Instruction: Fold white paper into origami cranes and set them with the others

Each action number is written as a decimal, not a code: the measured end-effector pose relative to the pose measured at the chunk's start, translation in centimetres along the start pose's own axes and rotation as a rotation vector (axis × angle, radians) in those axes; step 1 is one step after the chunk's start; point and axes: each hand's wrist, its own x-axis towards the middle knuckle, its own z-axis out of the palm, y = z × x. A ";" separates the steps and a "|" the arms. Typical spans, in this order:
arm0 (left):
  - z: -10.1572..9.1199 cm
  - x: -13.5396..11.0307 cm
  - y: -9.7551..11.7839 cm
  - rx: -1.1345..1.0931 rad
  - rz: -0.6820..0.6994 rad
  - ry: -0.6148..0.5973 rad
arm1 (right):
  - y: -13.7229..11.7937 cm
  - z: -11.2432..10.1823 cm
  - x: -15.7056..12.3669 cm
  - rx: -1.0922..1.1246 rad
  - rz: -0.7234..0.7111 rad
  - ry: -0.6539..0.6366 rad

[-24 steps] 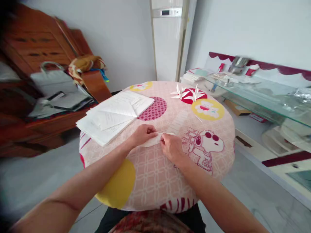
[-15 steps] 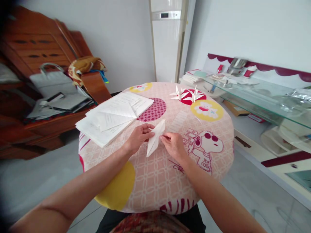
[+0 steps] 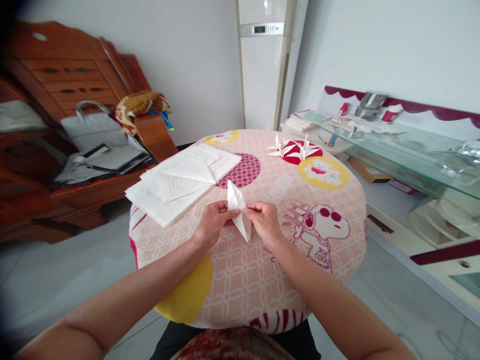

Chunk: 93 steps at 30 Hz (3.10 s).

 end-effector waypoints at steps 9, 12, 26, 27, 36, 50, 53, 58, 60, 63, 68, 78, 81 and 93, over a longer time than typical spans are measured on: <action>0.2 0.1 0.0 -0.044 0.060 0.039 | -0.6 0.9 0.1 -0.123 -0.075 0.032; -0.2 -0.1 -0.2 -0.002 0.065 -0.005 | -1.2 0.3 0.5 -0.198 -0.062 -0.028; -3.1 -1.6 0.8 0.898 0.756 -0.291 | -3.9 -1.8 4.5 -0.810 -0.124 -0.571; -2.8 -1.4 0.7 0.915 0.729 -0.363 | -3.9 -1.6 4.6 -0.848 -0.164 -0.561; -3.5 0.8 -0.4 0.925 0.694 -0.537 | -2.0 -1.5 2.2 -1.139 -0.592 -0.357; -4.7 1.3 0.5 0.962 0.710 -0.699 | 0.9 -3.0 -1.7 -1.131 -0.831 -0.440; -4.6 1.0 0.3 0.942 0.678 -0.643 | 0.8 -2.8 -1.9 -0.982 -0.748 -0.389; -4.0 0.5 0.2 0.885 0.567 -0.499 | 0.0 -2.3 -2.1 -0.822 -0.490 -0.311; -3.7 0.3 0.1 0.906 0.550 -0.448 | -0.2 -2.1 -2.1 -0.826 -0.443 -0.285; -3.2 0.3 0.1 0.944 0.522 -0.395 | -0.3 -1.8 -2.0 -0.867 -0.412 -0.234; -2.6 0.4 0.1 0.965 0.472 -0.322 | -0.2 -1.5 -1.6 -0.957 -0.374 -0.173; -2.0 0.9 0.1 1.024 0.461 -0.274 | -0.1 -1.3 -1.6 -1.148 -0.422 -0.133; -2.0 1.0 0.1 1.037 0.456 -0.266 | 0.0 -1.3 -1.6 -1.170 -0.469 -0.143; -1.7 0.8 0.2 1.109 0.442 -0.251 | -0.1 -0.9 -1.2 -1.188 -0.382 -0.143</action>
